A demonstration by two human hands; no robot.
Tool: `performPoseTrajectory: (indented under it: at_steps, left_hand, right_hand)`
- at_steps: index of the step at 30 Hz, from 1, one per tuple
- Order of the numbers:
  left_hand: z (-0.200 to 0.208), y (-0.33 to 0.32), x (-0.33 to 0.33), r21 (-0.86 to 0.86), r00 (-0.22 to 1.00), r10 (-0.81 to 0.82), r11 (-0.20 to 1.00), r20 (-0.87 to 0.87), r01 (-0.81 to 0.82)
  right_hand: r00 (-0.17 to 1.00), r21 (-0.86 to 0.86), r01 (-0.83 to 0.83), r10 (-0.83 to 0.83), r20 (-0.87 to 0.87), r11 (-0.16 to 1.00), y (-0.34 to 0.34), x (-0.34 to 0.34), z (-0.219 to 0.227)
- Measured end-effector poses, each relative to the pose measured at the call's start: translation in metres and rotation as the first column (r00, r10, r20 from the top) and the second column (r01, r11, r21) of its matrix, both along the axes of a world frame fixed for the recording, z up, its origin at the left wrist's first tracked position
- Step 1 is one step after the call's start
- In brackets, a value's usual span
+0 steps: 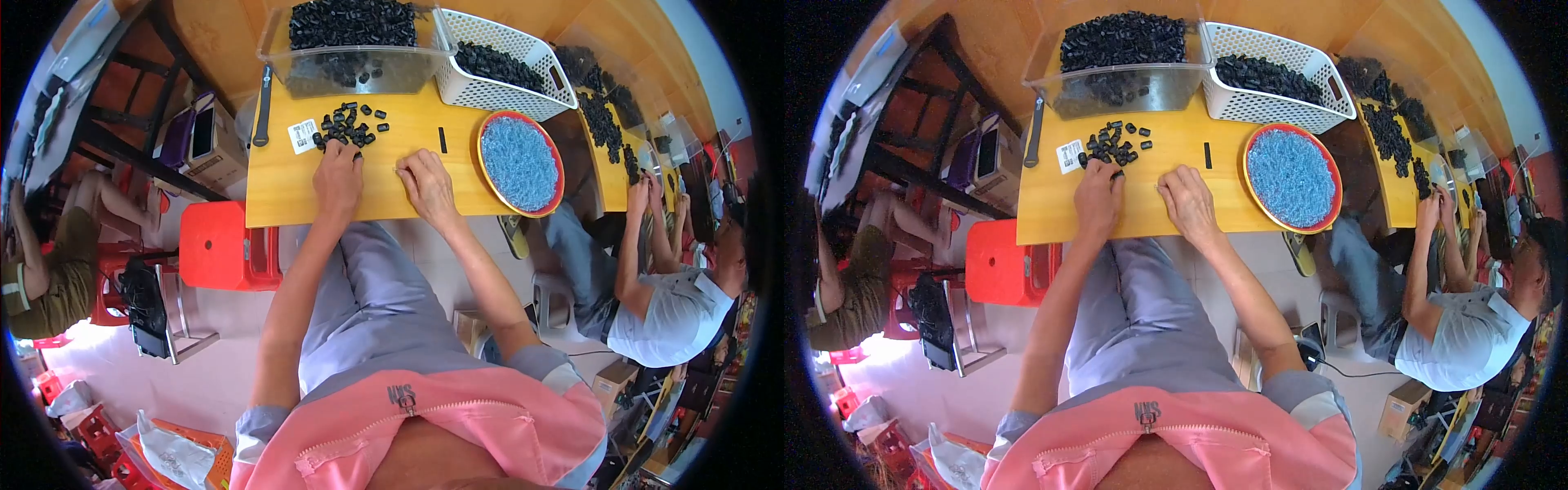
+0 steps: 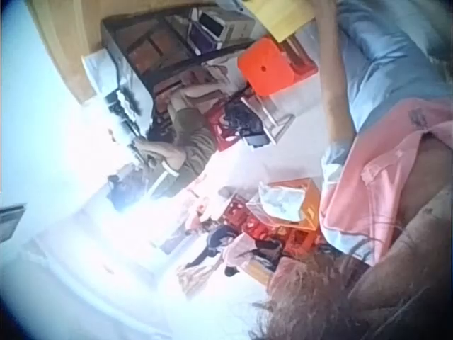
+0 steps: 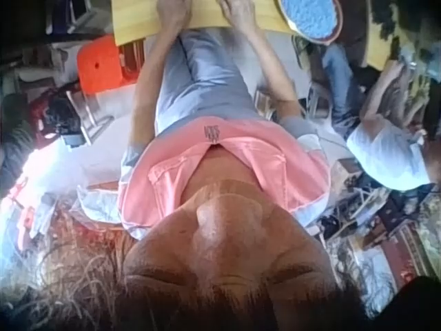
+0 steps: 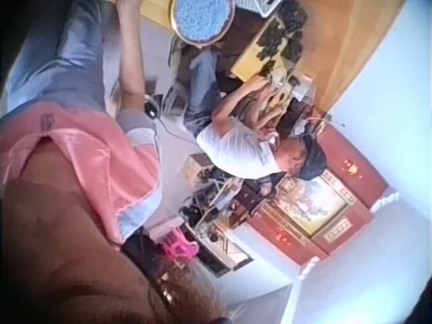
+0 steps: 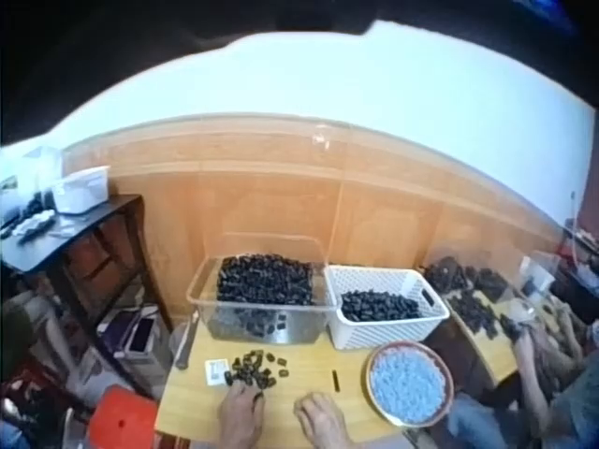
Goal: The person assembles small plastic components by hand, repeatedly inserting pins into black connector pieces and placing them on the table.
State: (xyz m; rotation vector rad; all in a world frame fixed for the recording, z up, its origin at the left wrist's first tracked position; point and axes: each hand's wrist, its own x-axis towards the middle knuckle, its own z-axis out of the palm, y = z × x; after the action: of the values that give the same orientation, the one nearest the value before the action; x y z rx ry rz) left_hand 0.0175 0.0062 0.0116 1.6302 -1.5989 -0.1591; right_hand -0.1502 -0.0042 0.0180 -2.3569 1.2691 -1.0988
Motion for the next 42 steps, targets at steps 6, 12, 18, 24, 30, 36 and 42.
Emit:
performPoseTrajectory:
  at_steps: [6, 12, 18, 24, 30, 36, 42]
  left_hand:
    - [-0.001, 0.005, -0.001, 0.068, 0.981, -0.079, 0.993, -0.179, 0.093]
    - [-0.002, 0.018, -0.012, 0.044, 0.371, -0.124, 0.909, -0.92, 0.414]
    - [-0.006, 0.02, -0.009, -0.001, 0.354, -0.196, 0.875, -0.914, 0.484]
    - [-0.012, 0.019, -0.011, -0.064, 0.406, -0.297, 0.865, -0.864, 0.498]
    - [-0.009, 0.023, -0.008, 0.005, 0.45, -0.254, 0.867, -0.856, 0.499]
    - [-0.011, 0.023, -0.009, -0.037, 0.389, -0.275, 0.854, -0.879, 0.519]
    - [-0.013, 0.022, -0.008, -0.02, 0.372, -0.251, 0.85, -0.894, 0.526]
  right_hand:
    - [0.994, -0.005, 0.03, -0.029, 0.104, 1.0, 0.002, -0.002, -0.001]
    - [0.855, 0.425, -0.092, -0.147, 0.497, 0.901, 0.011, 0.002, 0.007]
    - [0.918, 0.354, -0.112, -0.04, 0.395, 0.929, 0.008, 0.004, 0.023]
    - [0.97, 0.394, -0.14, 0.045, 0.24, 0.908, 0.004, -0.003, 0.031]
    - [0.94, 0.537, -0.149, -0.049, 0.337, 0.83, 0.007, 0.002, 0.025]
    - [0.912, 0.322, -0.108, -0.036, 0.409, 0.94, 0.017, 0.005, 0.018]
    - [0.933, 0.268, -0.094, -0.009, 0.36, 0.959, 0.023, 0.008, 0.018]
